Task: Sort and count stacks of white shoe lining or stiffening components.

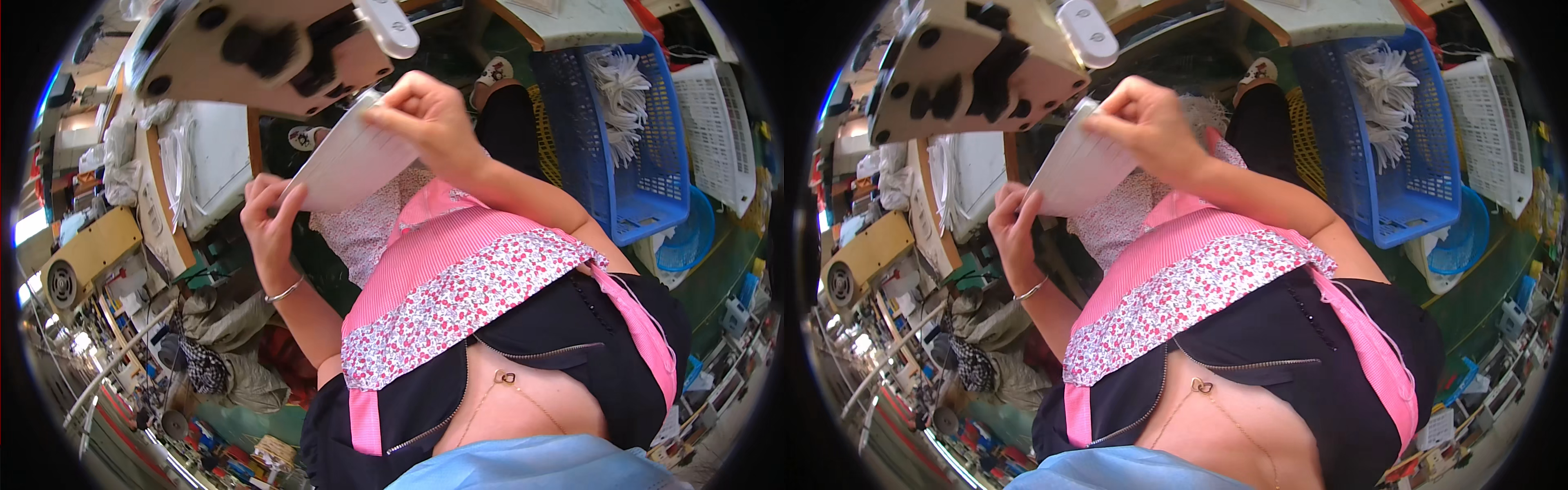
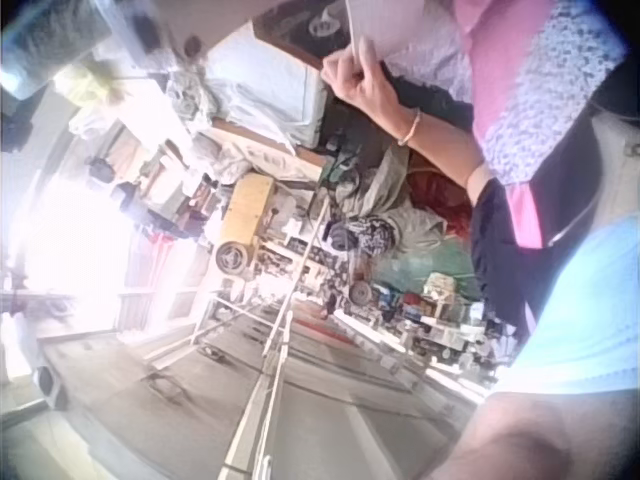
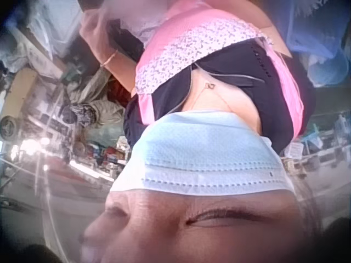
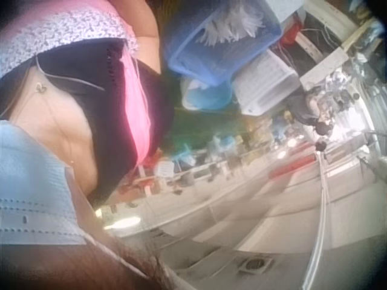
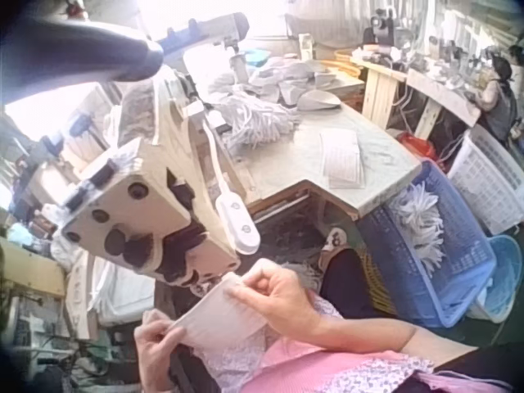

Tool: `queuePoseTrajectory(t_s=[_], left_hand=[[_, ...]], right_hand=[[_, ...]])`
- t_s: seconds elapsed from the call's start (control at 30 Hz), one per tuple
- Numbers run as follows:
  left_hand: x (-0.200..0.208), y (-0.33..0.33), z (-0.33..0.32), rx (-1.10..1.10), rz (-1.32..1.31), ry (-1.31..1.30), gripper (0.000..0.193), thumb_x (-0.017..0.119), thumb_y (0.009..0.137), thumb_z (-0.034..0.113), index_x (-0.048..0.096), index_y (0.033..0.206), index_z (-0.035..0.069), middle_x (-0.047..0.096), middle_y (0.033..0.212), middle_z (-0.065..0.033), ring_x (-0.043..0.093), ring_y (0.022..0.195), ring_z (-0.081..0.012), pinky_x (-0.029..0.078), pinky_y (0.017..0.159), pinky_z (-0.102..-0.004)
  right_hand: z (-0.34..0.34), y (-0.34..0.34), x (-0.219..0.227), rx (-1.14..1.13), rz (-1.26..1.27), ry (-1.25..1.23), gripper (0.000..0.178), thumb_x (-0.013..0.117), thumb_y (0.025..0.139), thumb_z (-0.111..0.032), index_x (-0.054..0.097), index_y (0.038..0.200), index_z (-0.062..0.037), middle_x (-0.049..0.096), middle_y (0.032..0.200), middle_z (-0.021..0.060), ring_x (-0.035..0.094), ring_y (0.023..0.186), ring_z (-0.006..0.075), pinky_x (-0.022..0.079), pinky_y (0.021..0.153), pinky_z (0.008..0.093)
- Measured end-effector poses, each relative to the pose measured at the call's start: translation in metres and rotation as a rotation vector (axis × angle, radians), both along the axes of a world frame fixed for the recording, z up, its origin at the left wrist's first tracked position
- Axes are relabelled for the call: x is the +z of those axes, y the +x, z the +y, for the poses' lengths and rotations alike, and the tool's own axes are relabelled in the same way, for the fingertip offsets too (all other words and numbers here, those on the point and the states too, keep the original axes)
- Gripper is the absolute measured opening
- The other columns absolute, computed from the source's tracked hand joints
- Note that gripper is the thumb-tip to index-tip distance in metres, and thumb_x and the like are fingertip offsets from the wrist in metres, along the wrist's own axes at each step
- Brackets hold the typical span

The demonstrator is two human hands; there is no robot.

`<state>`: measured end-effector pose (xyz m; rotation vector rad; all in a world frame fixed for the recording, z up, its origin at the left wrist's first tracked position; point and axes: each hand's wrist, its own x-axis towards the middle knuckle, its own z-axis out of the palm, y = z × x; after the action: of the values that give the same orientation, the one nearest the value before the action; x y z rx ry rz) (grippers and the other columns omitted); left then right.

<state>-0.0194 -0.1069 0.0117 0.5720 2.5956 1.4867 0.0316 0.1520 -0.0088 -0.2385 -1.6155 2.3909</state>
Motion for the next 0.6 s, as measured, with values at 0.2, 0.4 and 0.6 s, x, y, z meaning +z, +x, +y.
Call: queuePoseTrajectory(t_s=[0.2, 0.4, 0.6], left_hand=[[0.012, -0.007, 0.074, -0.047, 0.313, -0.056, 0.013, 0.080, 0.073, 0.014, 0.074, 0.079, 0.004, 0.065, 0.077, -0.0015, 0.051, 0.081, -0.0176, 0.041, 0.072, -0.0309], [0.017, -0.013, 0.101, 0.017, 0.160, 0.081, 0.015, 0.083, 0.072, 0.013, 0.073, 0.076, 0.001, 0.064, 0.074, -0.0013, 0.049, 0.079, -0.0161, 0.040, 0.071, -0.0307], [0.014, -0.015, 0.089, 0.045, 0.115, 0.091, 0.014, 0.082, 0.072, 0.011, 0.073, 0.075, 0.001, 0.059, 0.070, -0.0001, 0.046, 0.079, -0.0147, 0.038, 0.070, -0.0301]], right_hand=[[0.059, 0.009, -0.011, -0.129, 0.022, -0.030, 0.013, 0.074, 0.085, -0.009, 0.062, 0.088, -0.0040, 0.069, 0.082, 0.0058, 0.064, 0.073, 0.0081, 0.051, 0.066, 0.0207], [0.076, 0.009, -0.007, -0.195, 0.068, -0.020, 0.013, 0.072, 0.086, -0.008, 0.061, 0.089, -0.0044, 0.069, 0.083, 0.0057, 0.064, 0.073, 0.0075, 0.049, 0.068, 0.0202], [0.064, 0.008, -0.005, -0.176, 0.070, -0.066, 0.015, 0.075, 0.084, -0.009, 0.062, 0.090, -0.0047, 0.070, 0.083, 0.0059, 0.064, 0.073, 0.0080, 0.050, 0.067, 0.0206]])
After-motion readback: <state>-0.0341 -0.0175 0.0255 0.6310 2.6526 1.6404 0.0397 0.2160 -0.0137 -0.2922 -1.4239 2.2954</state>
